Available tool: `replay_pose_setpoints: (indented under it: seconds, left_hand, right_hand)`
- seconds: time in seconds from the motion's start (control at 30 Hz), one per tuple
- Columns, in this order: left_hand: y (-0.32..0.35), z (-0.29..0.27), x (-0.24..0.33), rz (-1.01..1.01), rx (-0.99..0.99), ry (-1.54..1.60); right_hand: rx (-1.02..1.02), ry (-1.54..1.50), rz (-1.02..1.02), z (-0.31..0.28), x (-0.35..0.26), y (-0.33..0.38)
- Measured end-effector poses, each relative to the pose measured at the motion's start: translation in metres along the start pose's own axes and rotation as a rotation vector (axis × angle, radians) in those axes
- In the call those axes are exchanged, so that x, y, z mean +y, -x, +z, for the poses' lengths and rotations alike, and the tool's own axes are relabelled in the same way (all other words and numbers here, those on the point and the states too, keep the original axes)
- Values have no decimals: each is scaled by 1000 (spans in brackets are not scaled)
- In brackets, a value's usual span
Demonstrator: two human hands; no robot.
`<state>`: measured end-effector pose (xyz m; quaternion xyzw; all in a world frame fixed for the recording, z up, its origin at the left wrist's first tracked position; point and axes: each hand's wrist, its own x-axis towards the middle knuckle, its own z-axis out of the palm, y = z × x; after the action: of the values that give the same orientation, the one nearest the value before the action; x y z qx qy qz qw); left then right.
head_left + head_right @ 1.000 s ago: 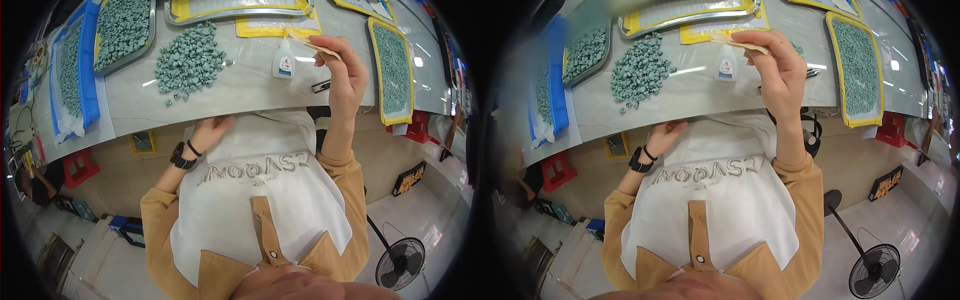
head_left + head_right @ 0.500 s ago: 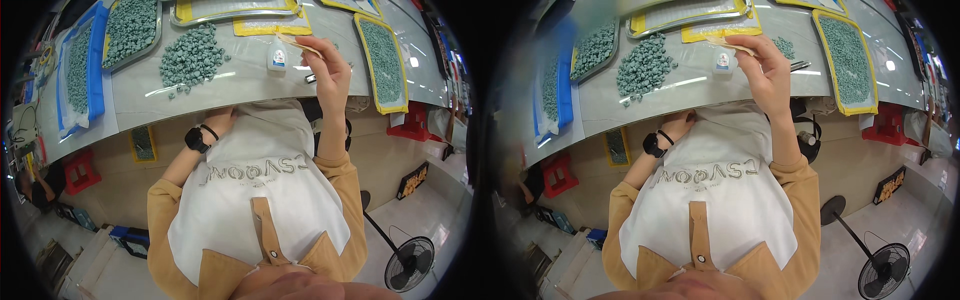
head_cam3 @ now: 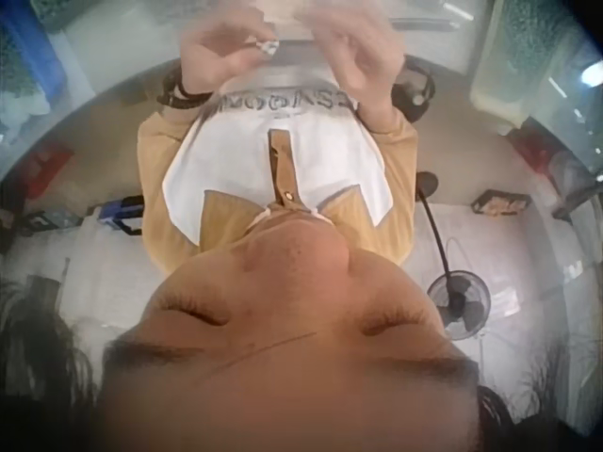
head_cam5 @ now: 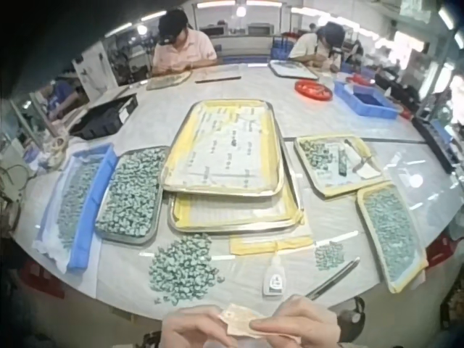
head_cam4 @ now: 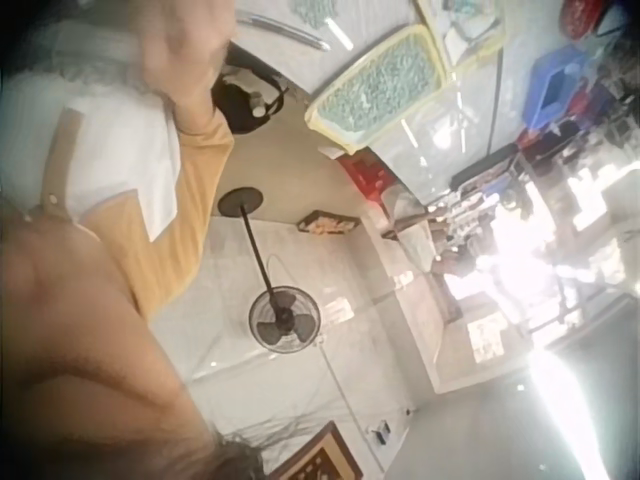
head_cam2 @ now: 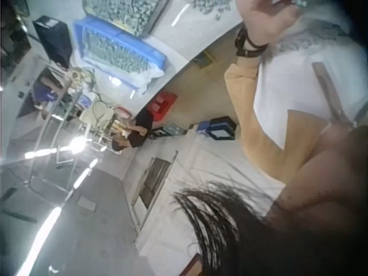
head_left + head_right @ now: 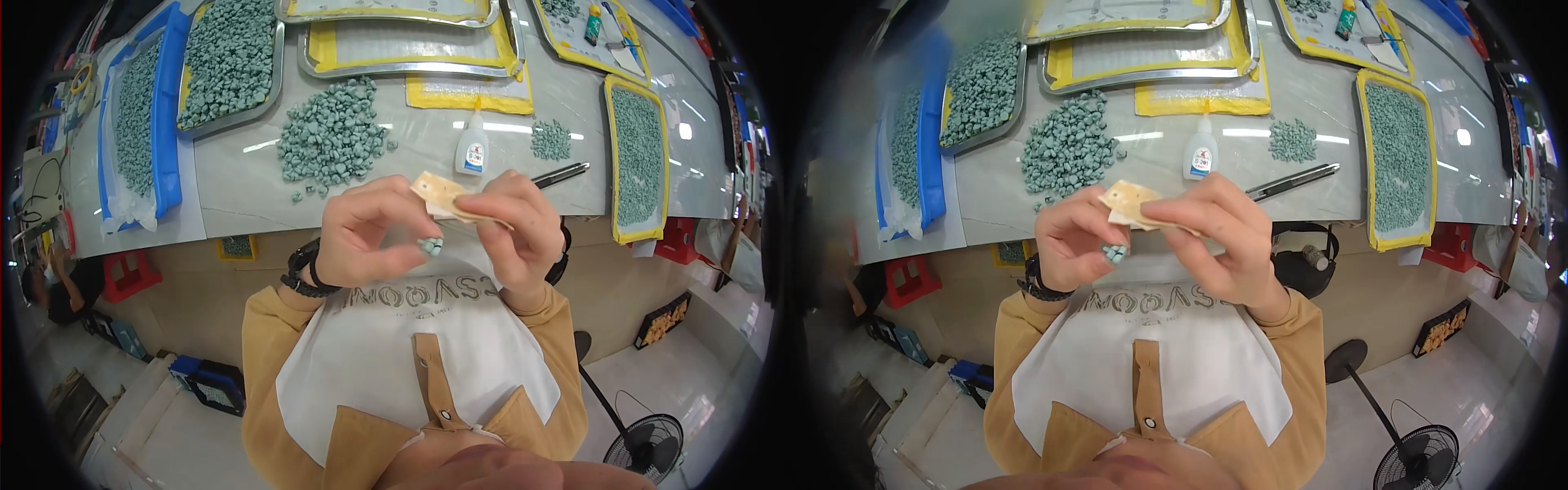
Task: Applying glue to small green plastic components and sticking them onto a template sheet on a workbench.
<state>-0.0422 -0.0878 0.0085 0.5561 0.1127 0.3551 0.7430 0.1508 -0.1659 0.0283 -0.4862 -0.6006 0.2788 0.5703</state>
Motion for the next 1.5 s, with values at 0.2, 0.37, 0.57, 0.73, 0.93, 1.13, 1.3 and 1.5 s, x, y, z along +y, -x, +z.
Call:
replay_pose_setpoints:
  seconds: [0.2,0.37,0.57,0.73,0.93,1.13,1.3,1.5]
  left_hand:
    - [-22,-5,-5,9,155,-52]
    - [-36,-13,0,37,185,-347]
    - [-48,-6,-5,-77,338,-159]
    - [-53,-14,-12,-127,351,-107]
    - [-53,-25,-8,-141,239,-140]
    - [-57,-30,-4,-154,137,-81]
    - [-61,-26,-2,-204,207,46]
    - [-54,-36,-8,-232,187,401]
  right_hand:
    - [-46,144,-140,-4,6,-23]
    - [-72,228,-170,0,24,-41]
    - [22,244,-201,9,44,-49]
    - [107,228,-131,13,48,-64]
    - [23,143,-97,6,51,-71]
    - [-75,-142,-4,4,57,-70]
    - [-39,-127,36,5,52,-68]
    - [195,-667,134,3,44,-49]
